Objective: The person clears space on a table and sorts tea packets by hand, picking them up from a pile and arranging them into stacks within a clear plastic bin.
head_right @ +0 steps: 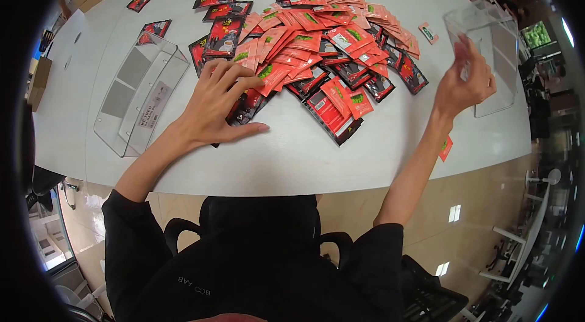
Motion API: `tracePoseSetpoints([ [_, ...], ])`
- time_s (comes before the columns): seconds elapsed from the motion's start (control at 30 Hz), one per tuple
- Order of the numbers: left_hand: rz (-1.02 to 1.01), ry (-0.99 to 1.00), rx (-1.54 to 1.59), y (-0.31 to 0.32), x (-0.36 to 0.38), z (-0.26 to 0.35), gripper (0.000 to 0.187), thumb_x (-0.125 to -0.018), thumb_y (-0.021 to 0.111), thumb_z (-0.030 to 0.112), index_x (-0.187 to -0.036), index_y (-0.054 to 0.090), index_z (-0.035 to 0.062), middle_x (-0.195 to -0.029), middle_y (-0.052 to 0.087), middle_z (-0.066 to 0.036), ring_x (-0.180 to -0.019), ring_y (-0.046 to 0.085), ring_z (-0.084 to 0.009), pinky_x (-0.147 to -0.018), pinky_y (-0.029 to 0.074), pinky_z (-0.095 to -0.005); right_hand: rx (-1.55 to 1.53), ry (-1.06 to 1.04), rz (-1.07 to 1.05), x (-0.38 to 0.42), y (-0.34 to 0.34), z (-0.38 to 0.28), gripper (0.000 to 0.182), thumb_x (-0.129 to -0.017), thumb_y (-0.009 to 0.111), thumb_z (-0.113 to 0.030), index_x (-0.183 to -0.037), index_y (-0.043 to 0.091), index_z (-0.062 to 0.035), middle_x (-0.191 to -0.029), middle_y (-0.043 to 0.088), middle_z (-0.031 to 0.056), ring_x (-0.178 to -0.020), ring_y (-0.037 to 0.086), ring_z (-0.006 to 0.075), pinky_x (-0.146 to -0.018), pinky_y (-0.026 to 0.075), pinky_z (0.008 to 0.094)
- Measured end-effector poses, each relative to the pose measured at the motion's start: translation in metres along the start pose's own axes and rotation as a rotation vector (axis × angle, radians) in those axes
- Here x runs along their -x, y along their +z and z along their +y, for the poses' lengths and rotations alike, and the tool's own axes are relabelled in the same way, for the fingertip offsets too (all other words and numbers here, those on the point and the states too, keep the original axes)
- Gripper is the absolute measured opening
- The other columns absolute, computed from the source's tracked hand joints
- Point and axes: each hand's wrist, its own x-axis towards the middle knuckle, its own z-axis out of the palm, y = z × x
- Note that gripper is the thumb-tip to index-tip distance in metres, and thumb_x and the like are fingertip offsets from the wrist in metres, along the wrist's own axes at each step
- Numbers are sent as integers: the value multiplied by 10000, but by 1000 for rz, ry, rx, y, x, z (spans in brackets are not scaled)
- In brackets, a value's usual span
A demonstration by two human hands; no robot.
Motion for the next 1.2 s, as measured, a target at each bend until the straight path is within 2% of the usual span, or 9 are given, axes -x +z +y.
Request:
tracePoseSetpoints([
  [0.07,-15,-13,-17,1,0,-5,608,-758,822,455,-1174,603,69,-1164,574,-96,-1114,532,-299,-1015,376,-469,93,-208,-59,-3,-7,-29,181,-838,733,-78,-933,777,-225,-837,732,-90,-786,639,113,-919,353,296],
  [0.3,-42,-172,-20,7,4,-21,605,-753,832,414,-1201,600,80,-1231,553,-118,-1161,514,-331,-1010,392,-470,-464,-613,-115,9,-33,-126,374,-753,818,-150,-1032,774,-394,-889,715,-100,-672,566,50,-817,373,282],
  [0.37,6,-180,-19,11,5,-25,589,-756,834,393,-1201,608,80,-1232,566,-122,-1169,517,-345,-998,402,-479,-587,-673,-215,19,-43,-140,322,-661,863,-192,-925,770,-351,-847,716,-92,-703,609,93,-815,414,316],
  [0.47,83,-180,10,14,3,-28,530,-775,829,327,-1204,635,84,-1211,617,-124,-1175,548,-359,-963,437,-483,-755,-685,-330,19,-50,-159,399,-659,842,-164,-994,778,-371,-842,700,-90,-670,581,86,-710,436,292],
  [0.5,82,-200,29,15,3,-29,514,-782,825,316,-1204,639,90,-1191,635,-122,-1159,567,-349,-963,445,-469,-745,-680,-318,14,-51,-168,468,-646,814,-134,-1058,784,-354,-797,649,-83,-626,538,89,-590,416,264],
  [0.6,89,-255,64,18,5,-32,461,-785,813,272,-1181,651,102,-1161,664,-113,-1113,608,-320,-962,461,-435,-607,-676,-531,-6,-84,-190,522,-639,784,-109,-1113,783,-328,-748,582,-74,-590,486,99,-549,392,262],
  [0.63,104,-257,85,20,5,-35,460,-777,809,270,-1176,652,101,-1152,668,-109,-1107,611,-320,-966,457,-437,-614,-703,-547,-6,-92,-192,549,-739,680,-80,-1247,736,-282,-700,451,-58,-591,440,95,-515,309,270],
  [0.77,111,-258,94,16,4,-35,456,-766,789,283,-1160,654,98,-1152,672,-94,-1093,614,-302,-997,422,-430,-605,-606,-693,-9,-141,-214,569,-710,687,-85,-1258,735,-228,-700,443,-57,-565,410,86,-480,219,262],
  [1.2,139,-149,-55,13,7,-35,504,-798,790,385,-1182,656,88,-1102,704,-109,-1130,595,-328,-1055,413,-441,-650,-396,-797,37,-161,-238,597,-701,661,-19,-1256,734,-227,-680,386,-60,-568,399,86,-479,237,271],
])
